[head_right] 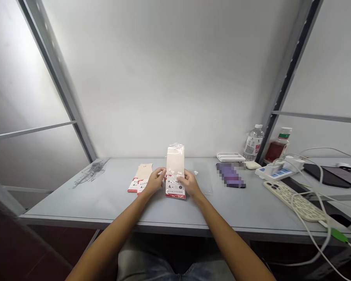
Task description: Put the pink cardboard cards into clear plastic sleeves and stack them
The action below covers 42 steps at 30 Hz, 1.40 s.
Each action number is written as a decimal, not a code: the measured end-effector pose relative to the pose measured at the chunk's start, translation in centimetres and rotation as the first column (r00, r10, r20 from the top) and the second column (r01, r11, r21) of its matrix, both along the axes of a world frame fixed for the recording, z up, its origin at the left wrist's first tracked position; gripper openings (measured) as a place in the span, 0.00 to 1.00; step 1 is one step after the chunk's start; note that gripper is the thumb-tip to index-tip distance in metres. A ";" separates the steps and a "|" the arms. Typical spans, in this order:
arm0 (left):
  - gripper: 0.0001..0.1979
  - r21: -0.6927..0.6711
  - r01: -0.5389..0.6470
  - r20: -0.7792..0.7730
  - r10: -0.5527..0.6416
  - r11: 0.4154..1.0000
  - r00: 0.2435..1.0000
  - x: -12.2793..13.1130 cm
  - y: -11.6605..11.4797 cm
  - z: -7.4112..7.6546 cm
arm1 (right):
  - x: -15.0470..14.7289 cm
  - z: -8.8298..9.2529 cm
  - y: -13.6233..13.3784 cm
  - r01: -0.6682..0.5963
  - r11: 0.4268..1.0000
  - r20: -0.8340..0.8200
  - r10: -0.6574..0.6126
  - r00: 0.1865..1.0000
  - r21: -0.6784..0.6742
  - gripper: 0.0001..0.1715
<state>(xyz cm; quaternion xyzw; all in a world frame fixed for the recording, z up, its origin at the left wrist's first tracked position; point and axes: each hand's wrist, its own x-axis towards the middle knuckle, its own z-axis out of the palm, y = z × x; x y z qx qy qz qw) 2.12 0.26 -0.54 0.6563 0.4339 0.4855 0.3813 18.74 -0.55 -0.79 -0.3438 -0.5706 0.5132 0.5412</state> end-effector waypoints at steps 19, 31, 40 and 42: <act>0.19 -0.024 0.104 0.100 -0.101 0.994 0.990 -0.4 0.0 0.0 | 0.1 -0.1 0.1 -0.018 1.000 -0.023 0.018 1.000 -0.001 0.17; 0.17 -0.052 0.126 0.116 -0.119 0.991 0.986 -0.4 -0.2 0.2 | 0.0 -0.3 0.1 0.008 1.000 -0.017 -0.009 1.000 -0.030 0.18; 0.16 -0.055 0.028 0.085 -0.023 0.998 0.996 -0.4 0.8 -0.8 | -0.2 -1.0 0.5 0.052 0.999 0.175 -0.050 0.983 -0.007 0.22; 0.15 -0.041 0.009 0.099 -0.005 0.999 0.995 -0.4 0.9 -0.8 | -0.2 -1.1 0.5 0.082 0.997 0.218 -0.083 0.972 0.013 0.25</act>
